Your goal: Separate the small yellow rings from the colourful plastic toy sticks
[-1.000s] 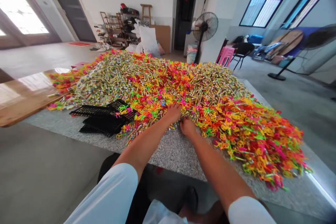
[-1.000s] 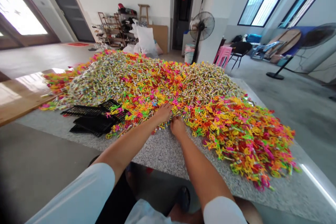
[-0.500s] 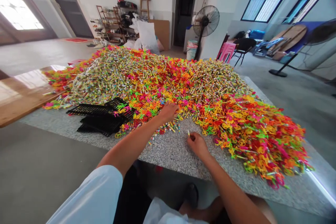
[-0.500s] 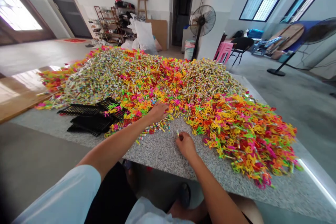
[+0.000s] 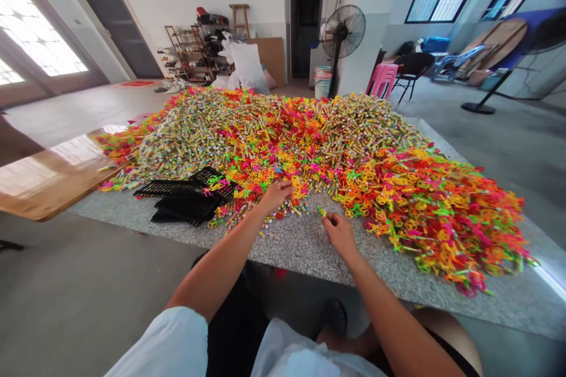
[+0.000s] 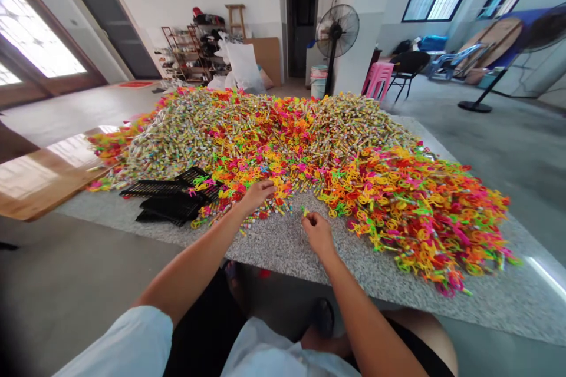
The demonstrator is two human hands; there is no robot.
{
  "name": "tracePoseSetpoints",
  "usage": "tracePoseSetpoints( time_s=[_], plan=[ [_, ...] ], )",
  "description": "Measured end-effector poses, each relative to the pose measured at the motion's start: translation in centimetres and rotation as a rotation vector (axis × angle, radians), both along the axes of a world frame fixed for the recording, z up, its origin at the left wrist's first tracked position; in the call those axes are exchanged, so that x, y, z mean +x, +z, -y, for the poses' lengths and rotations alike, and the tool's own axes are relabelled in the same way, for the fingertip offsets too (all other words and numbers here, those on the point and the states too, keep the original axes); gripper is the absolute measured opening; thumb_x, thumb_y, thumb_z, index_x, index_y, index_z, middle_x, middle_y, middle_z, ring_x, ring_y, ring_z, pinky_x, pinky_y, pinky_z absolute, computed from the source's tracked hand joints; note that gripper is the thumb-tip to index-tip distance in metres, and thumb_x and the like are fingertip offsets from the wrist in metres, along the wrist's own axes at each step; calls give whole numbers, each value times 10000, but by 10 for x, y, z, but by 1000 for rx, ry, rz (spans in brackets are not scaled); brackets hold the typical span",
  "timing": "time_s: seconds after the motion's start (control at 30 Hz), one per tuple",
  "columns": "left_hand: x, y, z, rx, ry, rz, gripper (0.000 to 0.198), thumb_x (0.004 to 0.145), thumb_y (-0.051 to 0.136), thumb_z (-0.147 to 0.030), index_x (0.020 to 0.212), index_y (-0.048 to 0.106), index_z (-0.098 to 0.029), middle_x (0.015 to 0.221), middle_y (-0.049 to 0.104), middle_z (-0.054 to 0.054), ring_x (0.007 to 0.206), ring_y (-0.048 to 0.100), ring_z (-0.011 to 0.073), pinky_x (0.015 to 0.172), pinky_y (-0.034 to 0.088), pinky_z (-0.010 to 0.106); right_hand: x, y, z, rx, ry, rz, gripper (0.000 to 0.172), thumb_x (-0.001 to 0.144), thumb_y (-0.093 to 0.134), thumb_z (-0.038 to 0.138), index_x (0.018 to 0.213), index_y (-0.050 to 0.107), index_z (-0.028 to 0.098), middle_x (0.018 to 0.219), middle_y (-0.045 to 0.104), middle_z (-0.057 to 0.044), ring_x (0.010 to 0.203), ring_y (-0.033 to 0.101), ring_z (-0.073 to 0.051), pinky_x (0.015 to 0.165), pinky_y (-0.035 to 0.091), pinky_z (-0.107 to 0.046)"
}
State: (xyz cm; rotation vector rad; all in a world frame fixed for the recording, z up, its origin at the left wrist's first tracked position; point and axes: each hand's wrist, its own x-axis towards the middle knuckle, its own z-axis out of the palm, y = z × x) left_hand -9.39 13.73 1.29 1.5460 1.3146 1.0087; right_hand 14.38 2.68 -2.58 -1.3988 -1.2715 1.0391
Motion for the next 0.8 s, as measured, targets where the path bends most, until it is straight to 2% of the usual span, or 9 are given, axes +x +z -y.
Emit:
tracePoseSetpoints(
  time_s=[0.13,0.23,0.3,0.37,0.43,0.5,0.6,0.7,0.8],
  plan=[
    [6,-5,19,261,157,-209,174,773,690,-361,750,675,-189,880,660,39,955,625,208,821,496,307,-7,9,2,-45,29,-77,235,805,661,472,763,595,251,540,529,49,422,467,-146,405,381,-267],
    [12,-4,34,190,242,-143,185,819,636,-360,755,648,-187,810,643,36,873,636,199,777,503,310,-10,15,4,-52,54,-185,233,791,679,455,811,571,249,550,539,57,428,471,-136,407,400,-263],
    [17,-2,45,57,205,2,193,847,602,-371,800,619,-185,752,626,14,764,636,172,712,508,295,-12,23,6,-46,69,-294,286,776,708,468,873,553,249,646,615,38,459,493,-129,418,418,-261],
    [24,2,59,-49,110,176,187,862,592,-369,919,600,-191,784,650,8,716,646,151,672,515,281,-14,34,9,-35,82,-397,351,763,735,492,925,538,251,792,683,5,507,527,-124,440,443,-261],
    [31,7,72,-109,0,254,224,860,614,-371,997,572,-199,778,664,4,656,646,140,628,515,271,-14,47,12,-24,103,-457,379,759,746,507,953,539,256,885,704,-14,540,544,-123,459,461,-264],
    [37,15,84,-113,-75,194,241,847,649,-382,976,566,-196,677,635,-16,558,609,131,565,486,253,-15,59,15,8,125,-470,367,779,734,509,982,554,263,915,705,-16,554,545,-124,472,465,-267],
    [46,25,94,-5,-102,25,230,851,657,-406,901,597,-190,584,562,-45,477,517,101,494,404,221,-15,71,20,66,124,-409,335,815,711,506,1013,577,271,902,699,-13,548,525,-119,482,449,-266],
    [50,30,97,92,-120,-58,233,857,654,-415,845,627,-183,610,536,-44,505,465,82,492,364,212,-11,76,24,52,76,-250,339,817,715,515,1018,616,261,829,676,-10,546,509,-119,490,417,-261],
    [51,32,97,88,-141,-55,240,848,663,-404,793,620,-174,627,512,-39,545,455,82,506,374,210,-3,75,23,56,35,-139,347,823,709,534,994,659,236,745,638,-9,545,499,-127,467,371,-254]
  ],
)
